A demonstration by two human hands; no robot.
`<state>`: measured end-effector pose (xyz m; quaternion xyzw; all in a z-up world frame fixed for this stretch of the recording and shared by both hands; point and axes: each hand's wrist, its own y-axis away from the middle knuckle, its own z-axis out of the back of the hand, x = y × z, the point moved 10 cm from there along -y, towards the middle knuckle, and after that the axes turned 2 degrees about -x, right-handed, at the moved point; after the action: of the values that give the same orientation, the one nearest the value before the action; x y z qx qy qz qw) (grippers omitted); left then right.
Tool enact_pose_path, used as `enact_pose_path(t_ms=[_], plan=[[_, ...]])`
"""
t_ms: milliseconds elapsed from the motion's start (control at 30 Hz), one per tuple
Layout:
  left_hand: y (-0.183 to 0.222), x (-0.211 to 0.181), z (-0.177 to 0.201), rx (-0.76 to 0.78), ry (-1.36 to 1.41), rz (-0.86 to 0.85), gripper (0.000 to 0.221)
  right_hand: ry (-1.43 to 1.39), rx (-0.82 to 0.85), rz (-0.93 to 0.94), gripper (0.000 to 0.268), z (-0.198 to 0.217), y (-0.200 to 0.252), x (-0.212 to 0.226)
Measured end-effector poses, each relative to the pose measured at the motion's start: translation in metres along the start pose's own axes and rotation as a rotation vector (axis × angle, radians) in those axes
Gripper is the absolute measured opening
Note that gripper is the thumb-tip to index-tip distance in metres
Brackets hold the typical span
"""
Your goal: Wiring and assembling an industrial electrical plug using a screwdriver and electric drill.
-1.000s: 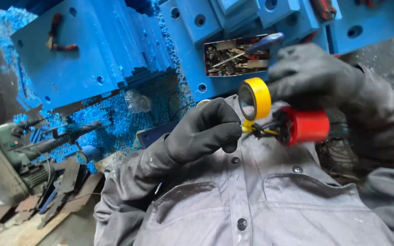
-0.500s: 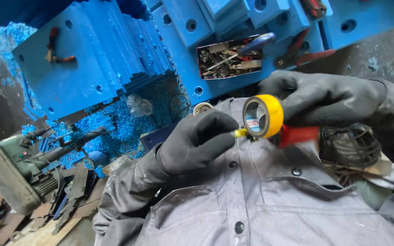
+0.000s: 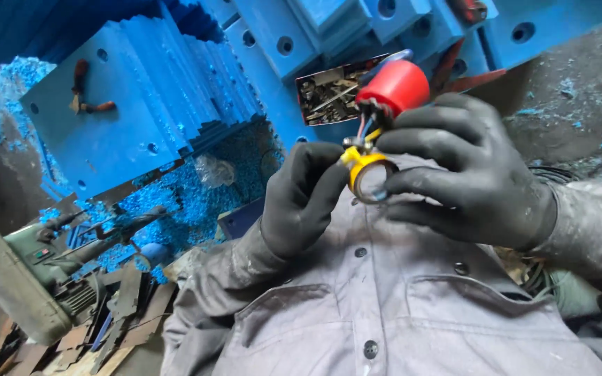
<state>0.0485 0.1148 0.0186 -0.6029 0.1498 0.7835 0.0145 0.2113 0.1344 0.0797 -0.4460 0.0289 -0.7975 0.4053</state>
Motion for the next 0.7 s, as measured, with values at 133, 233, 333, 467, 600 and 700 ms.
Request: enact_pose_path(t_ms=[133, 233, 333, 467, 600, 700], plan=[[0.001, 0.013, 0.005, -0.042, 0.155, 0.11, 0.014, 0.257, -0.07, 0.008, 0.043, -0.006, 0.0, 0.007], [0.007, 0.02, -0.002, -0.04, 0.315, 0.089, 0.015, 0.528, -0.189, 0.101, 0.024, -0.02, 0.01, 0.014], [0.01, 0.008, 0.0, -0.026, 0.317, -0.002, 0.018, 0.402, -0.26, 0.064, 0.025, -0.019, 0.012, 0.014], [0.015, 0.017, 0.0, -0.061, 0.239, 0.065, 0.018, 0.197, -0.245, -0.19, 0.035, -0.007, 0.016, 0.01], [0.009, -0.006, -0.008, -0.105, -0.366, -0.241, 0.018, -0.036, -0.15, -0.501, 0.056, -0.026, 0.052, -0.018], [0.011, -0.01, -0.021, -0.08, -0.543, -0.358, 0.02, -0.281, -0.146, -0.624, 0.059, -0.039, 0.063, -0.028]])
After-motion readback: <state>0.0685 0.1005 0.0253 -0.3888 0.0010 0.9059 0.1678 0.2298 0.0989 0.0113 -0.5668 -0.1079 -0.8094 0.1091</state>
